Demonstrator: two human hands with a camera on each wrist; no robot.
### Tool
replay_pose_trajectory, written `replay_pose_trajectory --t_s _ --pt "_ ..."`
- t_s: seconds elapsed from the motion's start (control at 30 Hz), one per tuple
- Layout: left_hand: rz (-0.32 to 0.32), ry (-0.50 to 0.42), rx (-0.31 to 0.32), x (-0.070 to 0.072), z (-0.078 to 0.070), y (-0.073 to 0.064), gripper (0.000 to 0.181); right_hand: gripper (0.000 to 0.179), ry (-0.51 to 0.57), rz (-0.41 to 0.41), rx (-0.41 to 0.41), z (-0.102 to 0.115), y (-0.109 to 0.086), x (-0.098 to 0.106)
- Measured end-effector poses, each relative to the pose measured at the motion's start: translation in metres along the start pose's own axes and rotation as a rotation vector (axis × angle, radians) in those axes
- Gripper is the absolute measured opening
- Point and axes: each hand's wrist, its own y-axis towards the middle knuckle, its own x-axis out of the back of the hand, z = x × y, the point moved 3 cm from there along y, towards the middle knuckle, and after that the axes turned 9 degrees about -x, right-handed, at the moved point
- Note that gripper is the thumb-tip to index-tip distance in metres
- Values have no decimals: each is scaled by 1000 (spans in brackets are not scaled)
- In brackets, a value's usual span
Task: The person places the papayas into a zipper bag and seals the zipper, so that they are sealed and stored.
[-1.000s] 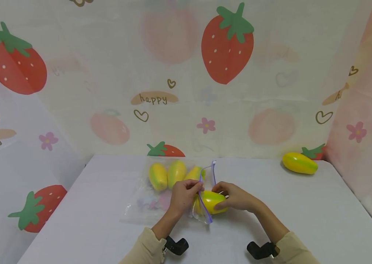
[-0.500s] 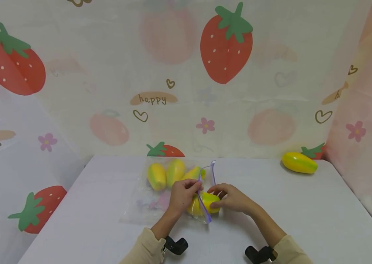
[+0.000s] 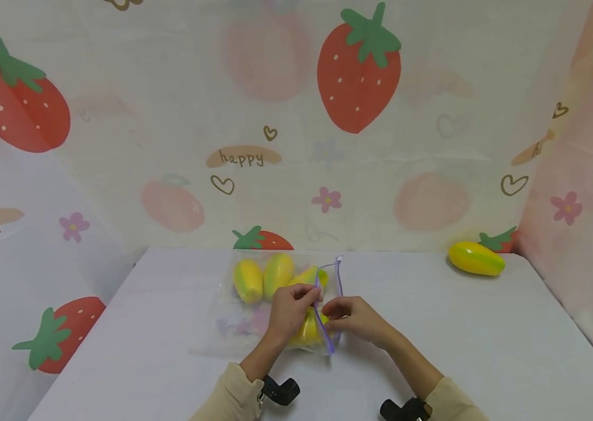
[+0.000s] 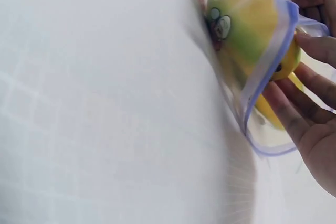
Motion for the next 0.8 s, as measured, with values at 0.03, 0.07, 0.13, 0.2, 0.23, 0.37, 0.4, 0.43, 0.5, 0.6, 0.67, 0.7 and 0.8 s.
replay_pose_trajectory --t_s 0.03,0.07,0.13,0.2,0.23,0.37,0.4,0.43,0.5,0.6,0.67,0.7,0.8 --pt "-2 -1 -3 0 0 0 26 32 -1 6 -6 0 1 -2" --pt "-2 0 -7 1 -1 0 26 31 -9 8 -12 -1 1 -3" --pt "-1 -1 -13 2 -1 0 25 30 -27 6 -19 -2 1 -4" --pt "-2 0 -18 2 -2 0 24 30 -32 3 -16 -2 -1 -3" --pt "-2 1 -20 3 -2 0 24 30 -35 3 -12 -2 -1 -3" --pt "1 3 -15 3 -2 0 25 30 -53 -12 -3 1 -5 3" --pt "1 3 -15 3 -2 0 25 30 -56 -16 -5 2 -6 5" --pt "2 3 -14 3 -1 0 25 31 -56 -18 -9 3 -7 6" --pt "3 1 -8 3 -2 0 25 31 -51 -18 -18 4 -8 9" --pt "4 7 1 3 -2 -1 25 32 -39 -9 -39 5 -10 14" --pt "4 9 4 4 -2 -1 24 33 -40 -6 -44 6 -10 17" --pt "4 11 4 4 -3 -1 24 34 -40 -4 -44 6 -10 19" --pt "4 8 5 4 -2 -1 24 34 -45 -8 -33 8 -11 24"
